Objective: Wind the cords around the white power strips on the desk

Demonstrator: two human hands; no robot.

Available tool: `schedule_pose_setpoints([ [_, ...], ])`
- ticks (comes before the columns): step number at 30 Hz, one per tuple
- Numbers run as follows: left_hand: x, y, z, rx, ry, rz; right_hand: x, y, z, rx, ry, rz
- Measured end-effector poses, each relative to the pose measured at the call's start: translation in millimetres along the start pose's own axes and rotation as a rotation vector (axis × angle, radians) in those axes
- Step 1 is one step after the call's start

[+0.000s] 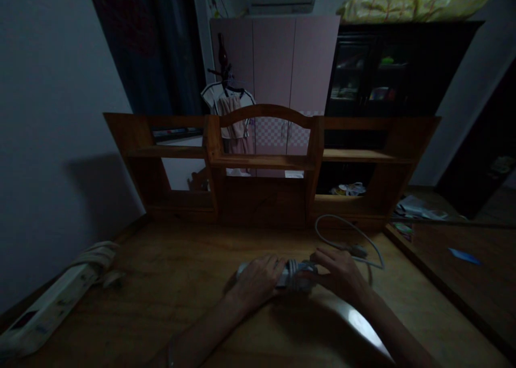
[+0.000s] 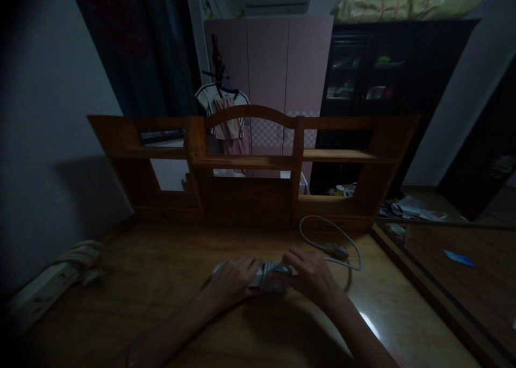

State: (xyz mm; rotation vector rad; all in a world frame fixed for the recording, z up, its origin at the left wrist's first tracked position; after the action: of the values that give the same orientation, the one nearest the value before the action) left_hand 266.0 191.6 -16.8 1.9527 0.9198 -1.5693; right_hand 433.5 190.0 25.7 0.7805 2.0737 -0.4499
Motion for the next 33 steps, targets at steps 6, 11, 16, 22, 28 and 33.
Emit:
schedule_pose_setpoints([
  [6,-3.5,24,3,0.231,0.030,0.005,3,20,0,0.173,-0.068,-0.334],
  [11,-7.9,23,9,0.308,0.167,0.057,19,19,-2,0.255,-0.179,-0.515],
  [16,-12.7,17,15,0.302,0.271,0.096,30,13,-6,0.281,-0.258,-0.650],
  [22,-16.1,12,18,0.211,0.317,0.329,37,8,-11,0.329,-0.297,-0.830],
  [28,-21.4,-13,19,-0.129,0.401,0.532,41,7,-5,0.270,-0.164,-0.639],
  [33,-24.9,-37,17,-0.356,0.497,0.712,49,-8,-5,0.202,-0.130,-0.376],
])
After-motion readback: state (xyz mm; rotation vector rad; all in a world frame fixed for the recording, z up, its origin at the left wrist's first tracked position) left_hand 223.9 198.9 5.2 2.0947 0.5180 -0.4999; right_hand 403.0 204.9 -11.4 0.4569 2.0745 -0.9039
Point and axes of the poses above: each hand's wrist, its own z-axis away from the middle knuckle, its own x-axis out of the palm, y = z × x, the point moved 6 cm from there along -z, towards the middle knuckle, and after that the axes turned 4 degrees about -y, right-handed, at the moved point
